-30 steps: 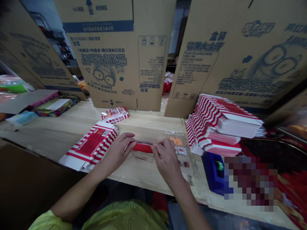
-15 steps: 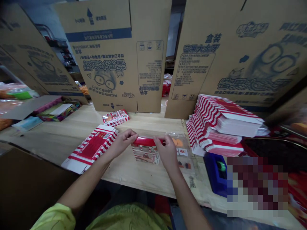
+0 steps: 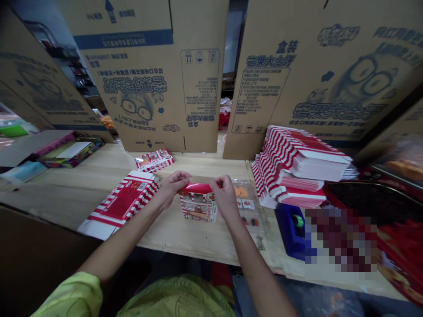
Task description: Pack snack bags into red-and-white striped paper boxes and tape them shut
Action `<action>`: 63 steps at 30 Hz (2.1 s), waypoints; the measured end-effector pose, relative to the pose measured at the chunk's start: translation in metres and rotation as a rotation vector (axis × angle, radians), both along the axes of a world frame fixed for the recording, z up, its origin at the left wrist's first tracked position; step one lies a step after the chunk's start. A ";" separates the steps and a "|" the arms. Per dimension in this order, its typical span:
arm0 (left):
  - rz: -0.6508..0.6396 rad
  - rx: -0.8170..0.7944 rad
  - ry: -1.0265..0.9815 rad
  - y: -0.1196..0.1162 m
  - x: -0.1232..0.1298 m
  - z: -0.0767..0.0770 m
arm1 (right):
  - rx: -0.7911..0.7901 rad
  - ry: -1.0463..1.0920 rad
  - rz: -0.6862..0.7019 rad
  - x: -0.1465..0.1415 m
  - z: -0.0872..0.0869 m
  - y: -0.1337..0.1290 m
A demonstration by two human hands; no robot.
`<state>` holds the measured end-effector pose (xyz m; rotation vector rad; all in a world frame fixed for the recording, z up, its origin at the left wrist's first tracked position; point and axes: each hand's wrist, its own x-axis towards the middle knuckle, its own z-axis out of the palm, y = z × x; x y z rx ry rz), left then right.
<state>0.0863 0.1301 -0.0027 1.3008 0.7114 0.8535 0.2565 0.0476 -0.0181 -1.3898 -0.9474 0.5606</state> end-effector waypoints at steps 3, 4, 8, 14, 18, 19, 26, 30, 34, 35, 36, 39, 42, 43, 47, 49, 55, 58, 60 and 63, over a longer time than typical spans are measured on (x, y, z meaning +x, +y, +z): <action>0.007 -0.002 0.001 -0.001 0.002 0.000 | 0.010 0.157 0.037 -0.001 -0.001 0.005; 0.008 0.007 0.005 -0.002 0.003 0.000 | 0.014 0.228 0.050 -0.001 -0.001 0.007; -0.004 0.255 0.053 -0.003 0.002 -0.002 | 0.063 0.404 0.022 -0.002 -0.002 0.014; -0.004 0.842 0.145 0.001 -0.002 -0.011 | 0.107 0.084 -0.065 -0.014 -0.003 0.009; -0.036 0.880 0.186 0.003 -0.004 -0.011 | 0.109 -0.092 -0.145 0.010 -0.011 -0.021; -0.052 0.880 0.199 0.004 -0.005 -0.011 | 0.112 -0.142 -0.227 0.026 -0.016 -0.035; -0.031 0.896 0.198 0.008 0.001 -0.009 | -0.267 -0.379 -0.653 0.160 -0.066 -0.169; -0.017 0.906 0.185 0.004 0.004 -0.008 | -0.399 -0.222 -0.589 0.175 -0.076 -0.196; -0.017 0.893 0.195 0.000 0.002 -0.007 | -0.438 -0.028 -0.546 0.171 -0.077 -0.194; -0.020 0.890 0.196 -0.001 0.001 -0.007 | -0.431 0.024 -0.554 0.170 -0.078 -0.193; -0.023 0.886 0.196 -0.002 0.000 -0.008 | -0.421 0.078 -0.567 0.170 -0.079 -0.191; -0.028 0.882 0.192 -0.002 -0.001 -0.009 | -0.377 0.237 -0.629 0.168 -0.087 -0.189; -0.022 0.881 0.190 -0.001 0.000 -0.010 | -0.277 0.362 -0.683 0.161 -0.095 -0.190; -0.019 0.883 0.189 -0.001 0.000 -0.010 | -0.234 0.394 -0.694 0.158 -0.097 -0.191; -0.007 0.905 0.185 0.002 0.002 -0.010 | -0.102 0.491 -0.719 0.142 -0.106 -0.201; -0.005 0.915 0.188 0.003 0.003 -0.011 | -0.079 0.539 -0.726 0.135 -0.112 -0.204; -0.028 0.923 0.198 0.013 0.004 -0.014 | -0.030 0.619 -0.745 0.124 -0.133 -0.204; -0.085 0.903 0.221 0.018 0.001 -0.015 | -0.024 0.612 -0.707 0.113 -0.134 -0.209; -0.139 0.875 0.218 0.017 -0.001 -0.015 | -0.034 0.612 -0.641 0.102 -0.126 -0.211; -0.191 0.795 0.174 0.010 -0.005 -0.011 | -0.074 0.552 -0.481 0.087 -0.096 -0.199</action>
